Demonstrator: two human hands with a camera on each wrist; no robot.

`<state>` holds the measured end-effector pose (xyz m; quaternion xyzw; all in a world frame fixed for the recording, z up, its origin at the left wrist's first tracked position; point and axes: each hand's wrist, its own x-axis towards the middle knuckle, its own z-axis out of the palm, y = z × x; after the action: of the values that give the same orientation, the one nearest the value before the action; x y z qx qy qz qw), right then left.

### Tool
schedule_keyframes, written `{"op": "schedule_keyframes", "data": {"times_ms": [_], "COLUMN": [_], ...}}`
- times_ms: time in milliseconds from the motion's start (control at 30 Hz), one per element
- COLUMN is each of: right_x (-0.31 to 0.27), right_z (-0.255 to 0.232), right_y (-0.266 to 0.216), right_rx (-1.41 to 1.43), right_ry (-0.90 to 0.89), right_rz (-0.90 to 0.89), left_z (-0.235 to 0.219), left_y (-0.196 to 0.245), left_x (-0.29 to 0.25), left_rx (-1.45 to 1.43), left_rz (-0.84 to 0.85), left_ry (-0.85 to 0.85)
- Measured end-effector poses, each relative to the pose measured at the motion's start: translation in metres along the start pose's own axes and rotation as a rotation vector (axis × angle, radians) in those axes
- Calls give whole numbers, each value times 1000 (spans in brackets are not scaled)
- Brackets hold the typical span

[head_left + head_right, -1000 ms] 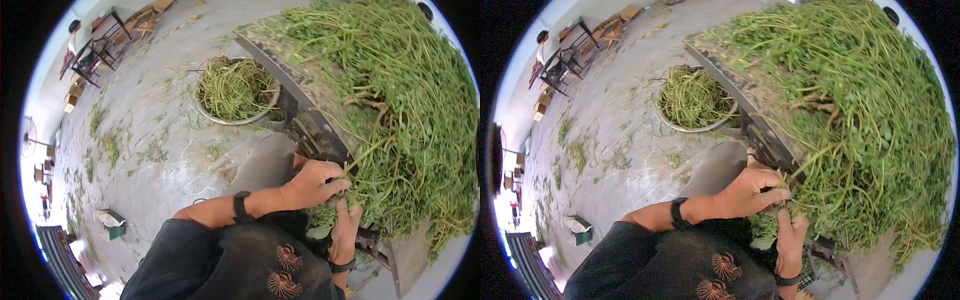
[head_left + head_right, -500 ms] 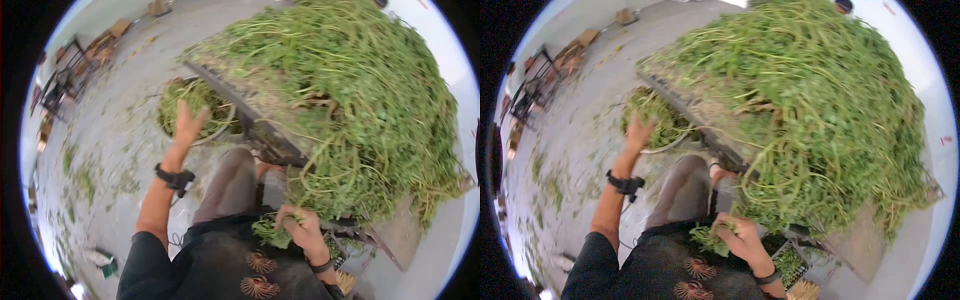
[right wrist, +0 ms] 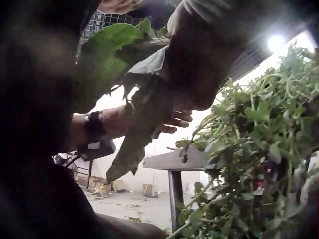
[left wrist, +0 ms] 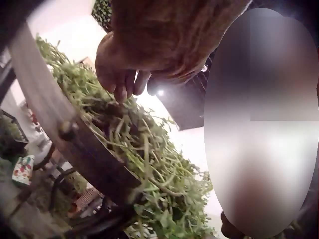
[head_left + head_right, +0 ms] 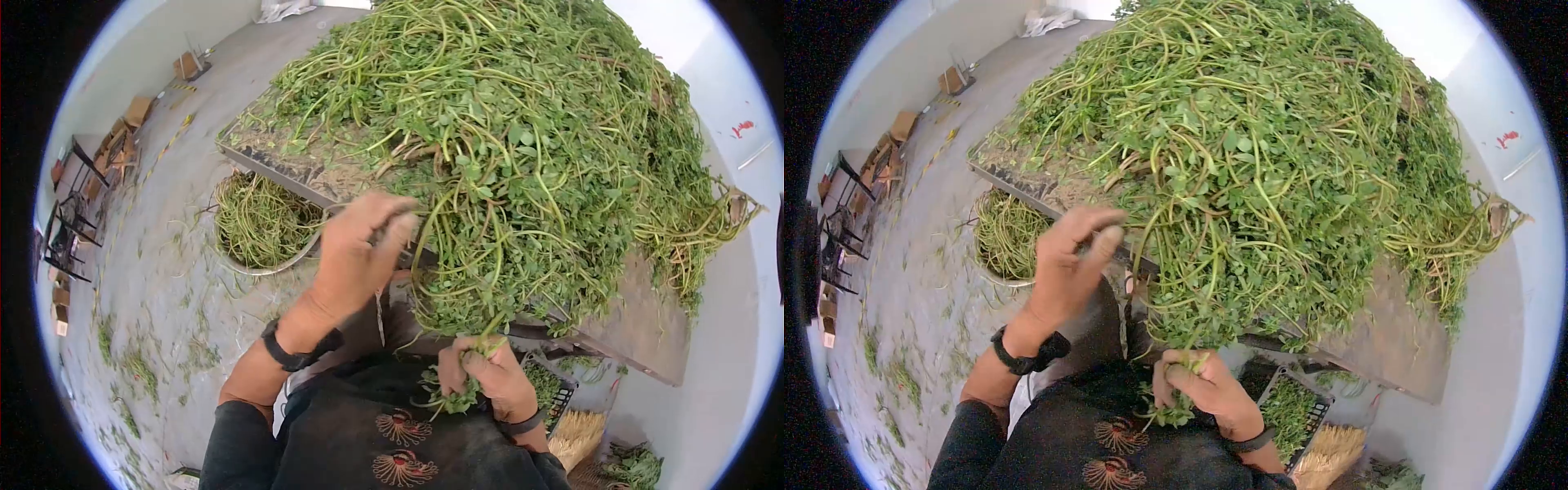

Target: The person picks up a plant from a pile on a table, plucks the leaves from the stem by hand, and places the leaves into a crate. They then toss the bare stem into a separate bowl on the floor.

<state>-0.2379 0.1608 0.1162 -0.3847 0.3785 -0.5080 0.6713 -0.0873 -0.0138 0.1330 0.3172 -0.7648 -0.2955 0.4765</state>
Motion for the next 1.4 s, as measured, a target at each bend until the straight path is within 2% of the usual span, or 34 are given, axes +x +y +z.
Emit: {"op": "schedule_keyframes", "data": {"times_ms": [33, 67, 167, 200, 267, 300, 433, 500, 533, 600, 667, 733, 867, 900, 967, 1000, 1067, 1100, 1200, 1267, 1333, 1400], "right_x": [-5, -8, -15, -17, -20, -20, -20, -18, -17, -13, -7, -4, 0, 0, 1, 2, 4, 5, 3, 0, -1, -3], "right_z": [-1, -6, -18, -19, -23, -23, -27, -26, -26, -27, -25, -23, -17, -18, -18, -18, -18, -17, -18, -20, -22, -26], "right_y": [0, 2, 2, 2, 5, 4, 3, 2, 2, 3, 6, 5, 3, 4, 5, 6, 6, 7, 9, 9, 9, 11], "right_rx": [-10, -6, -61, -60, -45, -44, -61, -21, -8, 71, 88, -59, -52, -24, 4, 9, 5, 15, 8, -11, 2, 17], "right_ry": [91, 94, 210, 210, 284, 285, 342, 397, 398, 413, 404, 433, 531, 564, 597, 620, 635, 639, 632, 619, 635, 652], "right_rz": [-53, -58, -172, -174, -205, -207, -242, -270, -267, -294, -332, -341, -281, -301, -322, -326, -332, -330, -318, -311, -322, -306], "left_z": [9, 18, 41, 50, 69, 73, 68, 52, 42, 22, 17, 15, 17, 17, 18, 24, 40, 43, 55, 51, 44, 28], "left_y": [3, 7, 28, 30, 25, 22, -1, -6, -3, 8, 8, 1, -8, -6, -2, -4, -10, -7, -18, -20, -26, -20], "left_x": [-1, -2, -8, -9, -12, -12, -10, -8, -6, 0, -2, -5, -13, -11, -5, -7, -11, -11, -15, -14, -12, -11], "left_rx": [-41, -82, -93, -92, 104, 131, 58, -448, -440, -944, -995, -1190, -1220, -1223, -921, -923, -135, 59, 189, 159, 65, -142], "left_rz": [70, 140, 84, 86, 186, 195, 249, -231, -239, -587, -655, -689, -729, -731, -706, -707, -216, -11, 77, 47, 75, -128], "left_ry": [-45, -89, -202, -203, -132, -162, -216, -302, -309, -236, -188, -254, -239, -240, -245, -243, -191, -141, -156, -181, -276, -360]}}
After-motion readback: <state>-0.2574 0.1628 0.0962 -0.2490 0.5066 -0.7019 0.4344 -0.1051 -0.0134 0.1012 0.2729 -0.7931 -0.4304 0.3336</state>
